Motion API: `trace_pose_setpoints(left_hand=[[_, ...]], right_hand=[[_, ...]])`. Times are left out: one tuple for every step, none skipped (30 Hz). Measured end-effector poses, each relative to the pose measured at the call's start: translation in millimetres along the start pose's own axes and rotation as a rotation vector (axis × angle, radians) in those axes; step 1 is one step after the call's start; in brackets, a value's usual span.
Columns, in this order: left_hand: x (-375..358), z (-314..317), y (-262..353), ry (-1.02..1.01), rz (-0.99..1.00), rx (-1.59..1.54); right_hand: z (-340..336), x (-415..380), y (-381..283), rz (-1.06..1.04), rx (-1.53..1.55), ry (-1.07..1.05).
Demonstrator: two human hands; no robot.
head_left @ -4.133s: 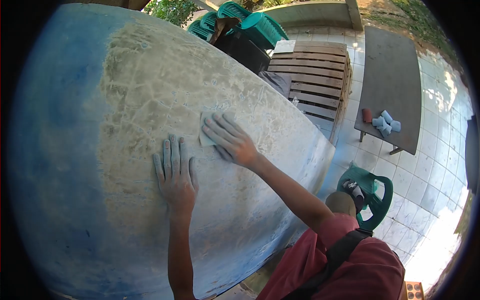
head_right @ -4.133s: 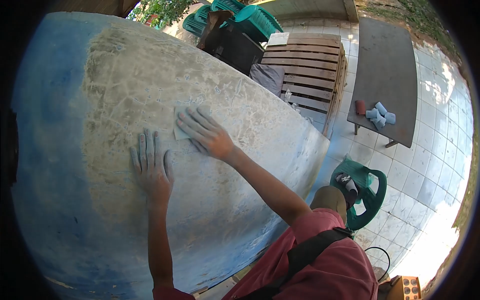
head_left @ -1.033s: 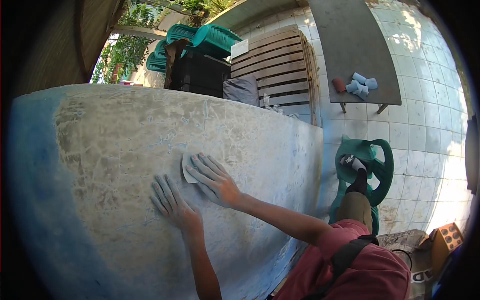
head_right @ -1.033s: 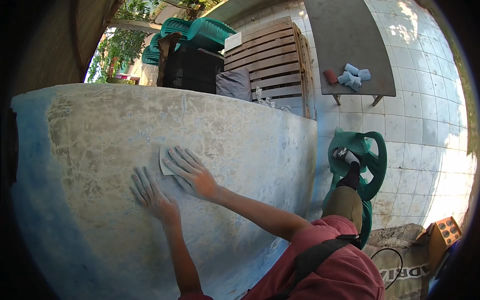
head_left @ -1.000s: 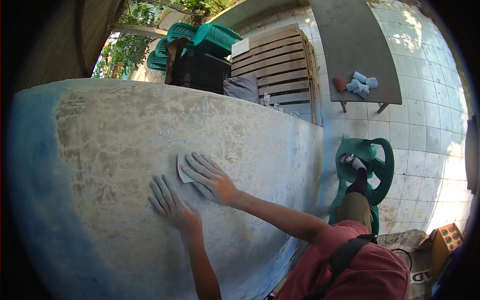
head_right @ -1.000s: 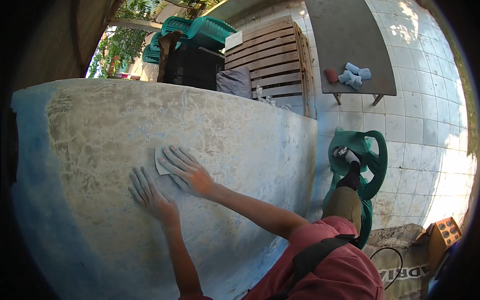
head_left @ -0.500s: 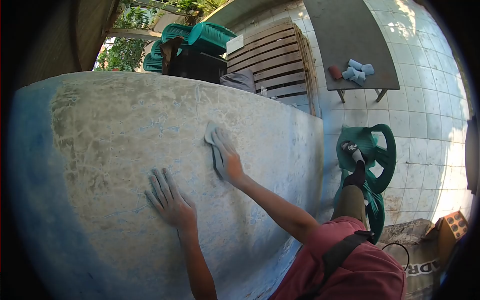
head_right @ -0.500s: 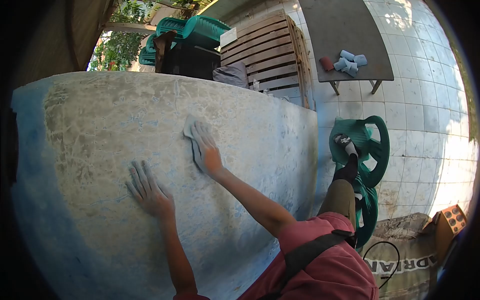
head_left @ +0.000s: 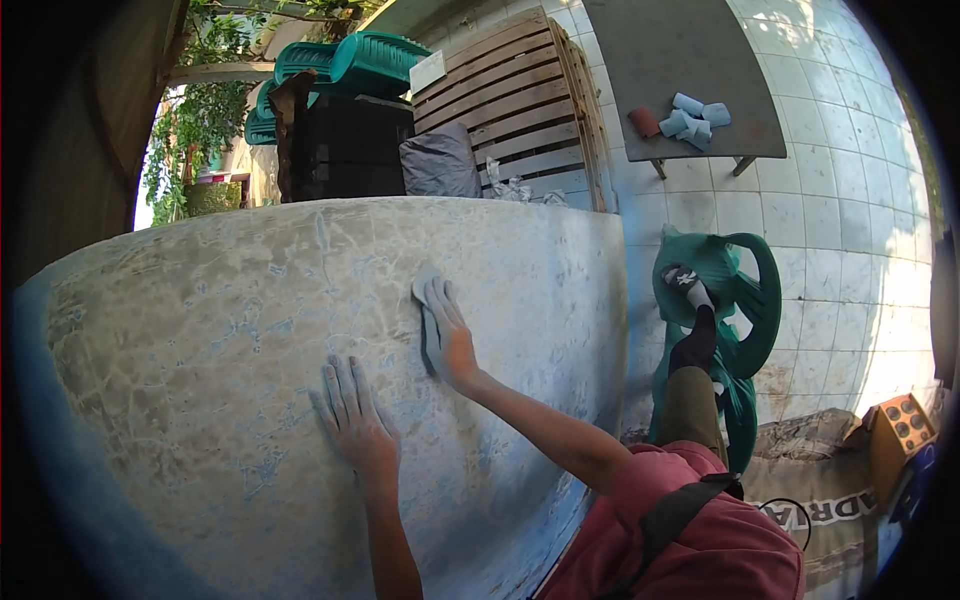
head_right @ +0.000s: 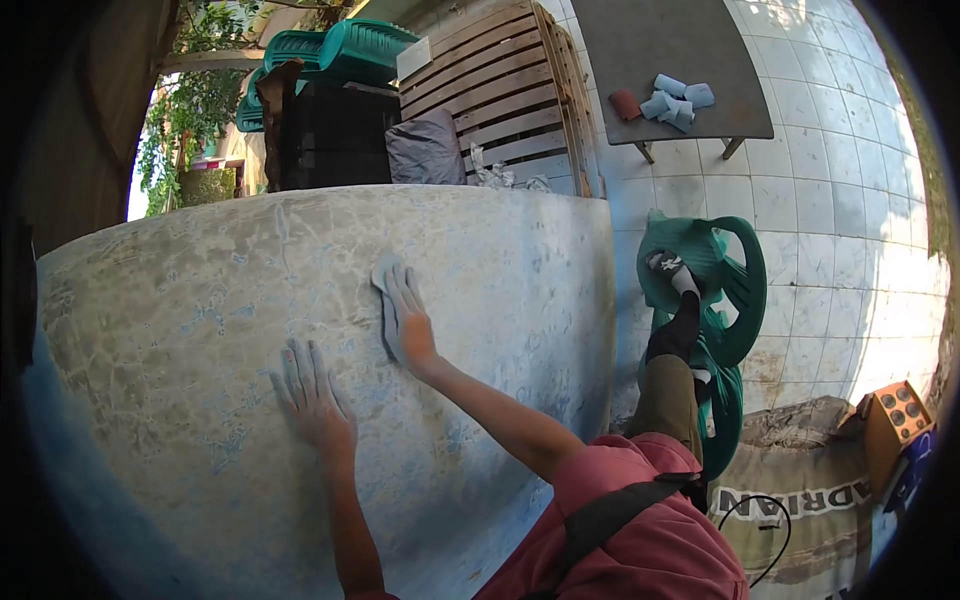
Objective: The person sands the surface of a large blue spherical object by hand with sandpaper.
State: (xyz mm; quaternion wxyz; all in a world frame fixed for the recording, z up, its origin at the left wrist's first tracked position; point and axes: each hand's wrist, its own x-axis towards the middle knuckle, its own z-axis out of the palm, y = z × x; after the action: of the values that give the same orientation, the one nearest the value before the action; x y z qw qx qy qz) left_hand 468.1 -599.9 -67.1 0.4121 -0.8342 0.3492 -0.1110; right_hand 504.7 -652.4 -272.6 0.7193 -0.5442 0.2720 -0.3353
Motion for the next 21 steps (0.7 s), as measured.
trace_pose_setpoints(left_hand=[[0, 5, 1, 0.023, -0.003, 0.016], [1, 10, 10, 0.041, -0.018, 0.019], [1, 9, 18, 0.012, -0.003, 0.01], [3, 5, 20, -0.024, -0.013, 0.03], [13, 8, 28, -0.039, -0.04, 0.045], [16, 12, 30, -0.051, -0.022, 0.044], [16, 16, 27, -0.038, -0.015, 0.047], [21, 23, 35, -0.015, -0.035, 0.035], [31, 28, 50, -0.03, -0.042, 0.019], [40, 26, 55, -0.069, -0.01, 0.032], [44, 23, 55, -0.109, 0.014, 0.056], [50, 31, 62, -0.117, 0.007, 0.064], [56, 43, 71, -0.135, 0.031, 0.039], [58, 50, 76, -0.165, 0.06, 0.011], [61, 55, 81, -0.177, 0.058, 0.004], [64, 61, 89, -0.178, 0.067, -0.025], [64, 65, 92, -0.185, 0.089, -0.045], [62, 65, 93, -0.206, 0.094, -0.042], [61, 63, 95, -0.213, 0.071, -0.015], [65, 63, 99, -0.208, 0.054, 0.008], [69, 66, 105, -0.208, 0.058, 0.001]], right_hand=[[2, 8, 7, 0.016, -0.004, 0.007], [-3, 15, 18, 0.063, -0.008, 0.024], [-6, 13, 27, 0.129, -0.009, 0.044], [-1, 10, 39, 0.198, -0.003, 0.072], [4, 21, 57, 0.458, 0.065, 0.135], [1, 20, 55, 0.478, 0.061, 0.145], [-2, 14, 46, 0.186, 0.025, -0.009], [-11, 20, 47, -0.13, -0.02, -0.18], [-12, 24, 67, -0.15, -0.056, -0.148], [-15, 22, 78, -0.115, -0.053, -0.158], [-13, 25, 91, 0.203, 0.01, 0.031], [-12, 36, 101, 0.492, 0.063, 0.226], [-10, 29, 99, 0.382, -0.026, 0.153], [-12, 22, 102, 0.399, -0.03, 0.156], [-19, 18, 107, 0.247, -0.053, 0.07], [-27, 19, 118, 0.083, -0.077, -0.023], [-27, 22, 128, 0.093, -0.081, -0.03], [-26, 28, 137, 0.24, -0.087, 0.034], [-26, 36, 147, 0.379, -0.095, 0.095], [-25, 43, 156, 0.512, -0.106, 0.169], [-27, 48, 144, 0.374, -0.086, 0.134]])
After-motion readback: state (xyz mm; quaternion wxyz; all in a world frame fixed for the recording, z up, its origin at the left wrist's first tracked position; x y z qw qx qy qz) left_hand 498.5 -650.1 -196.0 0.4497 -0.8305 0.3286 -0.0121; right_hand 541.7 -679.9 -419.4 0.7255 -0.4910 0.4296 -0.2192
